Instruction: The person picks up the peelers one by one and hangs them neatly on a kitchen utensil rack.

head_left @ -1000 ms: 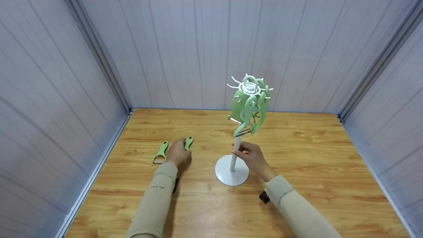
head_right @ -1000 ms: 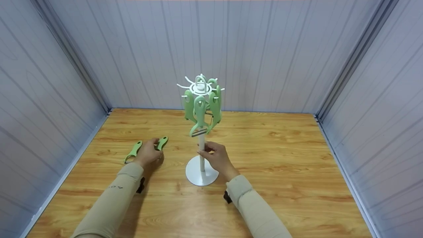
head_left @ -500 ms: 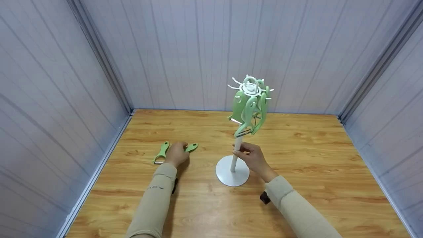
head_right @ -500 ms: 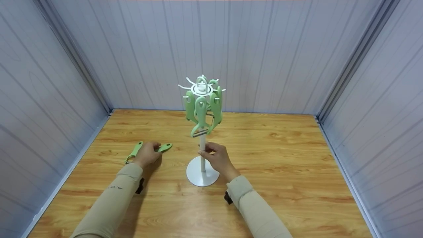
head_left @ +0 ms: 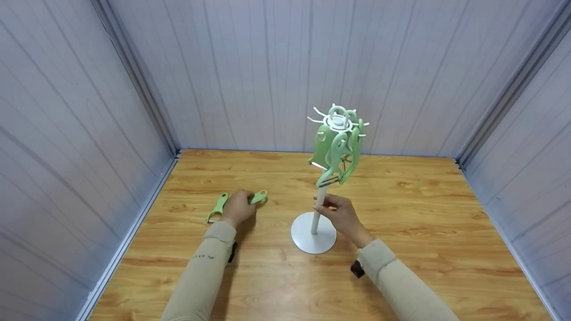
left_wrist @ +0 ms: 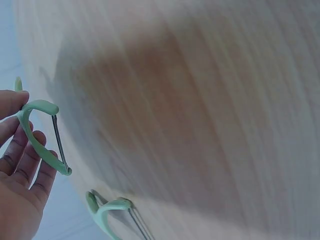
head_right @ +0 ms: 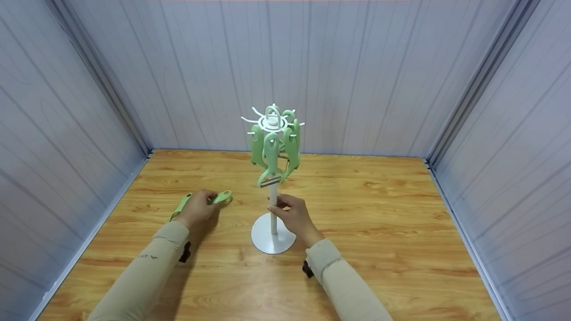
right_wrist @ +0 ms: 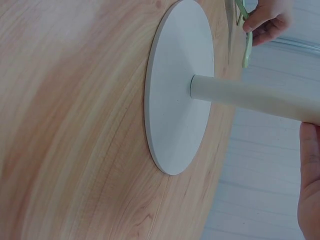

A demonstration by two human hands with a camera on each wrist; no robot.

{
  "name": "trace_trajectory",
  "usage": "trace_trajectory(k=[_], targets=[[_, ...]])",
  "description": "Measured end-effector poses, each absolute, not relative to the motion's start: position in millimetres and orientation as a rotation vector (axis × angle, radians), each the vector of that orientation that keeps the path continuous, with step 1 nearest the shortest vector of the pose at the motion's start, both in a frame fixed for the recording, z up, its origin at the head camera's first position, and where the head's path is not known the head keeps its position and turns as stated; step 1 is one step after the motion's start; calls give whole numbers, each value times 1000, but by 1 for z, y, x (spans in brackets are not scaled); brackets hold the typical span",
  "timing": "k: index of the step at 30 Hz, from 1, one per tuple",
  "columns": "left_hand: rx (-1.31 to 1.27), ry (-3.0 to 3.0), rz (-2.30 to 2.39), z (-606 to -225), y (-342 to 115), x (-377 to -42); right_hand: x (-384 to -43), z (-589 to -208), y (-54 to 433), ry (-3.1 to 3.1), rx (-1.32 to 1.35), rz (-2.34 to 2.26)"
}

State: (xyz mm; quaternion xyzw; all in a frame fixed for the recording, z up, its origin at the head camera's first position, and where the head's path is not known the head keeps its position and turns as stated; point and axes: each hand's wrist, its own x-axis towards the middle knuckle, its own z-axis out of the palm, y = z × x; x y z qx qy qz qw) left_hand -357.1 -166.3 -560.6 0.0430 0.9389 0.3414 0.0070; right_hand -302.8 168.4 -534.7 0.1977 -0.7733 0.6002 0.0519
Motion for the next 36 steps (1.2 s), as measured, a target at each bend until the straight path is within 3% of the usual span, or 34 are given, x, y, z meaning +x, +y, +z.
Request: trace_trajectory(k=[36], targets=[[408, 2908, 1506, -511, -149, -324, -301, -534, 168, -2325, 628, 1825]])
